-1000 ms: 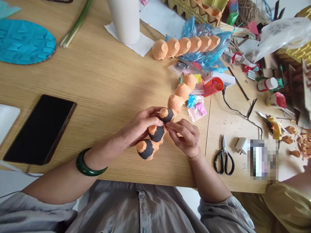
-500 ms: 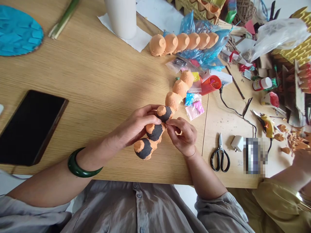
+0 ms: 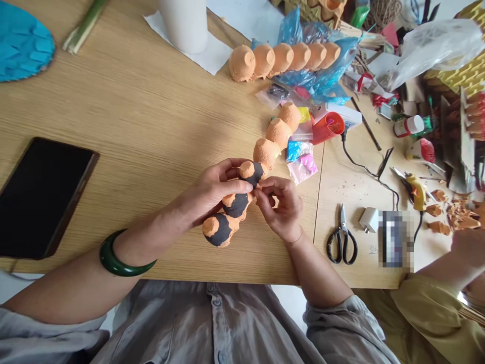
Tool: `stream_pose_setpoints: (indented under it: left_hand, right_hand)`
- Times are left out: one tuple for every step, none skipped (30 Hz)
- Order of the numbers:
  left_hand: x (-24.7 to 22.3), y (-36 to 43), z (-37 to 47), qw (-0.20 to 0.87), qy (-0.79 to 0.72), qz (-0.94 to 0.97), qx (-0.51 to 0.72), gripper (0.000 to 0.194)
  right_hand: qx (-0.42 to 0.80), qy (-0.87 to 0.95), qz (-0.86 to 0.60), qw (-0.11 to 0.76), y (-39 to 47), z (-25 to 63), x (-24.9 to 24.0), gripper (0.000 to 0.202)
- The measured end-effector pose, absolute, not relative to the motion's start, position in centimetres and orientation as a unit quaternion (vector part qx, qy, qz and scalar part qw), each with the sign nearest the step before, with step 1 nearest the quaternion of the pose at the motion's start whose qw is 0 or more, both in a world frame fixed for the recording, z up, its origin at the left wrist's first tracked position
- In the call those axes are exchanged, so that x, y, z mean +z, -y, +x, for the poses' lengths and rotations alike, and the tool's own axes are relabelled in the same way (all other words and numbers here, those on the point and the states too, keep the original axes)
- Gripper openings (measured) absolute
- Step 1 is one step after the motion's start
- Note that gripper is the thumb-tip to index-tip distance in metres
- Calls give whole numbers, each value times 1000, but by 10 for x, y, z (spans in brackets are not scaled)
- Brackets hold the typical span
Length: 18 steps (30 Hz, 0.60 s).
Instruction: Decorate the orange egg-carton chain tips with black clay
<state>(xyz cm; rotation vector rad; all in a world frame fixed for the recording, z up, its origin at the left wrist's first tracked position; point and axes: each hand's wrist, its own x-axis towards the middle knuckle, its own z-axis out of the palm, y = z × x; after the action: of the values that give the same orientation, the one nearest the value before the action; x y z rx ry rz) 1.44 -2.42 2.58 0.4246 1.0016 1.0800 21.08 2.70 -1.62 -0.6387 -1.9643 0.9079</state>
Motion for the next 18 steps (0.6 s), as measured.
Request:
stream_pose_setpoints:
  left_hand:
    - [26,24,14,726,-452,189,483,39]
    - [27,24,15,730,-451,187,479,38]
    - [28,24,15,732,-452,186,474,38]
    - [30,24,15,731,-455,186,473,37]
    - [31,25,15,728,-459,186,475,37]
    - [32,25,15,723,-463,186,478,38]
    - [33,25,15,720,-465,186,480,39]
    - [33,25,15,718,-466,187,481,39]
    - [34,24,15,716,-468,187,483,39]
    - [35,24,15,713,-469,187,486,39]
    - [36,24,15,710,-471,187,488,38]
    - [36,24,16,707,-474,186,491,38]
    - [37,23,16,705,-477,184,492,37]
    - [37,23,16,704,-477,182,494,37]
    - [36,23,17,701,-476,179,499,37]
    - [35,22,18,699,-474,177,505,37]
    - [34,22,19,695,-473,175,513,38]
    - [33,22,20,690,-470,172,523,38]
  right_hand:
    - [387,777,-264,420,-26,211,-17,12]
    - [409,767,-272,413,-25,211,-17,13]
    - [429,757,-280,406,-25,211,-16,16]
    - [448,745,-288,401,-24,211,-16,18]
    - [466,731,-296,401,-24,210,-15,22]
    - [483,715,-301,405,-24,210,-15,25]
    - [503,698,-306,409,-24,209,-14,28]
    - [524,679,-310,411,-25,208,-13,31]
    - [548,659,-314,408,-26,208,-12,34]
    - [573,640,-319,400,-26,207,-11,37]
    - [600,621,-323,388,-27,206,-10,40]
    - [626,603,-326,373,-28,205,-8,43]
    - [649,585,-328,358,-28,205,-7,46]
    - [670,570,-328,345,-28,204,-5,48]
    - [687,557,-328,333,-28,203,-4,49]
    - [700,546,-328,323,-28,203,-2,50]
    - [709,537,-330,315,-28,202,-1,51]
    - [717,529,-332,310,-28,202,0,51]
